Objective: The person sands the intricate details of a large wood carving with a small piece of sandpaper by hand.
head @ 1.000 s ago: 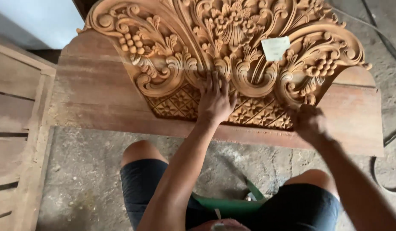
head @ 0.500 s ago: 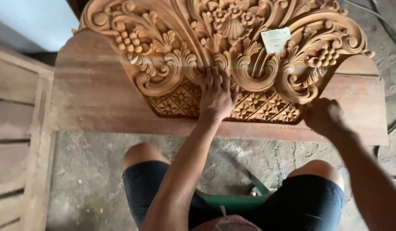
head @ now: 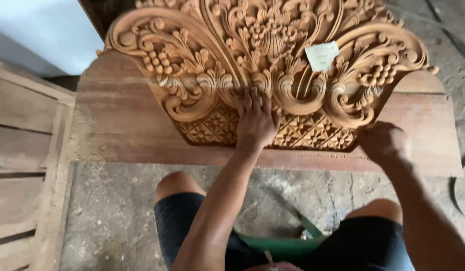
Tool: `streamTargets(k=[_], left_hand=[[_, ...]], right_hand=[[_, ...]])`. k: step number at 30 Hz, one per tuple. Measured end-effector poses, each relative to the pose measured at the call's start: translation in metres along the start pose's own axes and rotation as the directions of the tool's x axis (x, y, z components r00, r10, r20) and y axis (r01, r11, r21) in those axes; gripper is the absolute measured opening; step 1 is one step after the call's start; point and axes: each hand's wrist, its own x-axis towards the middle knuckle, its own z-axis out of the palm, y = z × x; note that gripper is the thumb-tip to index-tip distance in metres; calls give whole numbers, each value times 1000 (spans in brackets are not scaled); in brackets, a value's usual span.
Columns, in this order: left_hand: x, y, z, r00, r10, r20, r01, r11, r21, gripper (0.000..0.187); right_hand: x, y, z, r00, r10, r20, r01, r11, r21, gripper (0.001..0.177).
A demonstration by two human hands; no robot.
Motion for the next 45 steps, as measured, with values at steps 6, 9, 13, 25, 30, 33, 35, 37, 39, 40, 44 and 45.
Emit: streamTargets(k=[6, 9, 13, 25, 30, 33, 35, 37, 39, 40, 44, 45], left_hand=[[-3, 1, -2, 993, -33, 116, 34, 999, -2, 68], [-11, 5, -1, 996, -33, 88, 38, 997, -61, 69], [6, -1, 6, 998, 25, -56, -24, 1000, 19, 68], [0, 3, 4, 996, 23, -88, -21, 999, 24, 64], [-7, 5, 1, 997, -16, -74, 10, 997, -79, 68], [-9, 4, 1, 998, 12, -69, -17, 998, -61, 65], [-8, 4, -4, 998, 21, -52, -20, 999, 26, 66], [-7, 2, 1, 999, 0, -49, 0, 1000, 4, 65], [-12, 2, 5, 1000, 3, -31, -4, 1000, -11, 67], [-11, 3, 2, 1000, -6, -28, 6, 1000, -13, 69], [-5, 3, -3, 1000, 6, -14, -6, 1000, 8, 67], [4, 1, -5, 999, 24, -42, -24, 1000, 17, 68]], right_hand=[[-55, -120, 51, 721, 132, -680, -165, 986, 16, 33], [-56, -86, 36, 820, 129, -557, -12, 978, 209, 33], [-21, -24, 13, 944, 61, -324, 92, 895, 436, 37], [-3, -45, 31, 939, 49, -342, 9, 986, 165, 28], [-32, -104, 66, 723, 122, -680, -105, 992, 66, 27], [-44, -73, 64, 926, -21, -376, 98, 978, 186, 26], [-5, -38, 36, 951, 14, -310, 37, 987, 157, 26], [-6, -43, 44, 908, 87, -410, -48, 993, 105, 25], [-29, -80, 70, 773, 138, -619, -140, 989, 47, 25], [-31, -85, 67, 777, 101, -622, -87, 995, 53, 24], [-33, -30, 46, 961, 10, -275, 38, 985, 169, 24], [-17, -17, 34, 973, 53, -223, -18, 987, 159, 23]])
